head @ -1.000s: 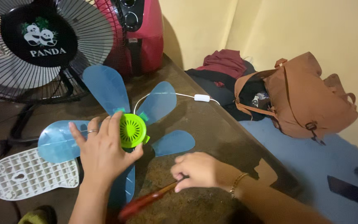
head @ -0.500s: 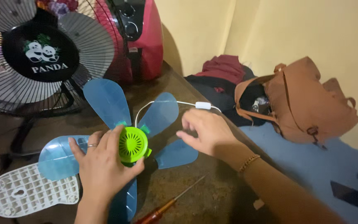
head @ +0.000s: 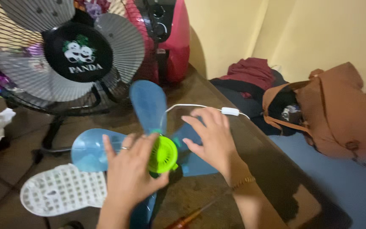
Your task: The person removes the blades from a small green and white electric fan, then uses a screwdriver to loosen and remove screws from the fan's stand and body. The fan is partially disassembled by the end of the clip.
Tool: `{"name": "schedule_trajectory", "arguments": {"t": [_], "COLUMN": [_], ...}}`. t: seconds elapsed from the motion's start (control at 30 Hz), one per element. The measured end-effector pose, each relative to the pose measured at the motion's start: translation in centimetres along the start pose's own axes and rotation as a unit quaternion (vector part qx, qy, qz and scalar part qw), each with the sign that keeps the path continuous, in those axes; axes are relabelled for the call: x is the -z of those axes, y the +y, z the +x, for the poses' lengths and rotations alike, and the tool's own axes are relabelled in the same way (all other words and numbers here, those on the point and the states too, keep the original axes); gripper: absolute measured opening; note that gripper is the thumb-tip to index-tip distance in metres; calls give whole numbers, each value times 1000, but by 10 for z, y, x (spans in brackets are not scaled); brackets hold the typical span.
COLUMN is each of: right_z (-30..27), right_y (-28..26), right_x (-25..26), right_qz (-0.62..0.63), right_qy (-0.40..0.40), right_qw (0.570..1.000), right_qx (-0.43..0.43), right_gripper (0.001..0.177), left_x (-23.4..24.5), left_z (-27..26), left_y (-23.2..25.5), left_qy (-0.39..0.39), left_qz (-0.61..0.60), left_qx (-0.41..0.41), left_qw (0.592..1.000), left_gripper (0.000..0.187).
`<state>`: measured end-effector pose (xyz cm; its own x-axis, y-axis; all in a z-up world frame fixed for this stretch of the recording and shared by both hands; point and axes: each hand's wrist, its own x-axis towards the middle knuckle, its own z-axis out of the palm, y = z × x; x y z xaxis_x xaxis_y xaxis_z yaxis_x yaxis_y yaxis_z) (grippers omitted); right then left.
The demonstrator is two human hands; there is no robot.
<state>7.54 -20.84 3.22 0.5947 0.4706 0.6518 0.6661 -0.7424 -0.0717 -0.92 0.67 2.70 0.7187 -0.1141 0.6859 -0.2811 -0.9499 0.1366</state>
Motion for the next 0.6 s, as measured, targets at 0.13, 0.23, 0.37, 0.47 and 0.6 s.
{"name": "schedule_trajectory", "arguments": {"t": [0.13,0.23,0.37,0.47,0.6], "right_z": [-14,-13,-12,-9,-10], "right_y": [2,1,6,7,-1], "right_x": [-2,-3,-6,-5,-3], "right_qz": [11,16,-4,-8,-30], "right_qy": [1,8,29,48,34], "right_qw": [996,995,992,990,992], "right_qx": [86,99,119,130,118], "right_gripper": [83,88,78,72,76], "left_x": [5,8,8,7,10], "left_z": [-4,0,-4,-4,1], "left_y": [-2,-6,-5,-2,-2], "left_qy": [-17,-21,-34,-18,-79], "left_qz": [-17,-16,-16,27,46], "left_qx": [-20,-18,-20,-33,10], "left_qw": [999,1000,999,999,996], "left_gripper": [90,87,94,108,110]}}
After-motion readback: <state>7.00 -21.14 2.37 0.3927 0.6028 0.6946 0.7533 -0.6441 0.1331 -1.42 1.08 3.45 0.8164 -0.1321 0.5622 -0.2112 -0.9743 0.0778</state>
